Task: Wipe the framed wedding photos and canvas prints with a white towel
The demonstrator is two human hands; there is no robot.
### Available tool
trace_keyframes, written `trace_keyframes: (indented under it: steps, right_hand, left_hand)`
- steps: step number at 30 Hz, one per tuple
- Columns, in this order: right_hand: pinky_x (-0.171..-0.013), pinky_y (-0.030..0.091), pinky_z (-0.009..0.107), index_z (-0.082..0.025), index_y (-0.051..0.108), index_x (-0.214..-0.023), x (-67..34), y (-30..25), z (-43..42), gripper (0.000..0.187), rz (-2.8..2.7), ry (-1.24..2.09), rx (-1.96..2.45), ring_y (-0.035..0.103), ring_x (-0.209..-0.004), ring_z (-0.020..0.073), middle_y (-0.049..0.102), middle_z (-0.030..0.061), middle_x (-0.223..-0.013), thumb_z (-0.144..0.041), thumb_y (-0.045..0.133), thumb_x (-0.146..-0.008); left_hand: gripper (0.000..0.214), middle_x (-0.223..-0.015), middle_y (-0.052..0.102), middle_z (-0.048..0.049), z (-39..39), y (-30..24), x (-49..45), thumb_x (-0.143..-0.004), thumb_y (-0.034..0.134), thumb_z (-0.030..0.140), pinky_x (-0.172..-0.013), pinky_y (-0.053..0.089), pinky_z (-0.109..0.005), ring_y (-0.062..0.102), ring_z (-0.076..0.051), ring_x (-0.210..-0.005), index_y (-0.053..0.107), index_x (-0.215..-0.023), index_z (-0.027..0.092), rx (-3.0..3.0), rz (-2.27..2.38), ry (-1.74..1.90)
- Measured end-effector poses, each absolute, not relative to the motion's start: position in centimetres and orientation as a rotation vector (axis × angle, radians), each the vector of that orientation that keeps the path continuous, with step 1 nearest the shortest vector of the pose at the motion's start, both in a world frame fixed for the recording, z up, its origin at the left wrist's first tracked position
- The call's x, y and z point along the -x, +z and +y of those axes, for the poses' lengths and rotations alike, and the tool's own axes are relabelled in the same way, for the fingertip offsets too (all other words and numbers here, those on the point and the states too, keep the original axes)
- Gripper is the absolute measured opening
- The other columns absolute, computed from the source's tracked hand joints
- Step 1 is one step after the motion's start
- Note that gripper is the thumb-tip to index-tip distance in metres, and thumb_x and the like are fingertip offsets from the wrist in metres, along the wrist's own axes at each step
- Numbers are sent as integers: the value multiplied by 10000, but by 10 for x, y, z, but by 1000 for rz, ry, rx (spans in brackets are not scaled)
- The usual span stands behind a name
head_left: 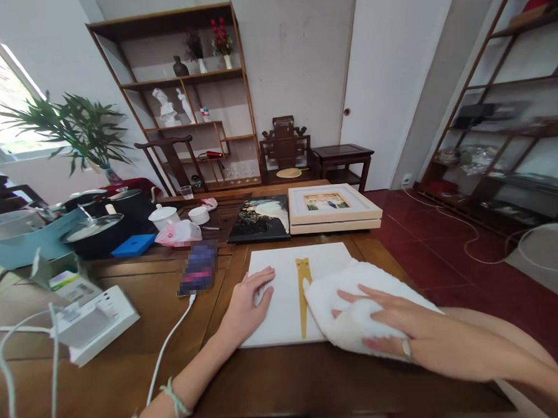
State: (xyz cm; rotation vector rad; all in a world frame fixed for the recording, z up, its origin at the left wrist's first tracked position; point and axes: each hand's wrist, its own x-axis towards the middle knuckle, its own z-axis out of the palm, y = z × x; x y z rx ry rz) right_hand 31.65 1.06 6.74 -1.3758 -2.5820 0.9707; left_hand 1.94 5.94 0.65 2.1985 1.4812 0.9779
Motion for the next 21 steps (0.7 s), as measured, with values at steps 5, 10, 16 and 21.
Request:
trace_keyframes:
  steps: [5, 10, 16, 21]
  right_hand:
    - [-1077, 224, 494, -274, 514, -1268, -303, 61, 15, 538, -2482, 888, 1468, 167, -1343, 312, 250, -5, -1469, -592, 329, -875]
    - [-1103, 158, 460, -145, 622, -1114, -270, 43, 61, 511, -2537, 394, 1300, 194, -1347, 255, 416, 109, -1386, -474, 277, -931]
    - [-1044, 39, 630, -152, 596, -1133, -255, 35, 102, 393, -2627, 174, 1176, 172, -1352, 279, 433, 135, -1370, -350, 324, -931]
    - [-1052, 78, 615, -164, 655, -1003, -249, 40, 66, 353, -2681, 243, 1052, 130, -1360, 284, 361, 102, -1420, -324, 352, -916]
  left_hand:
    - [298, -1162, 643, -91, 60, 5, -19, -809, 483, 209, -1054, 315, -498, 555, -237, -1144, 643, -1059, 182, -2202, 1495, 966]
    - [296, -1158, 647, -82, 60, 6, -19, -813, 481, 206, -1063, 306, -488, 554, -222, -1146, 640, -1062, 194, -2191, 1499, 959]
    - [293, -1160, 645, -82, 60, 6, -19, -813, 480, 199, -1062, 308, -486, 549, -220, -1152, 641, -1057, 201, -2192, 1492, 959]
    - [290, -1161, 644, -87, 60, 6, -19, -816, 475, 209, -1061, 311, -487, 549, -221, -1152, 639, -1054, 192, -2199, 1474, 972]
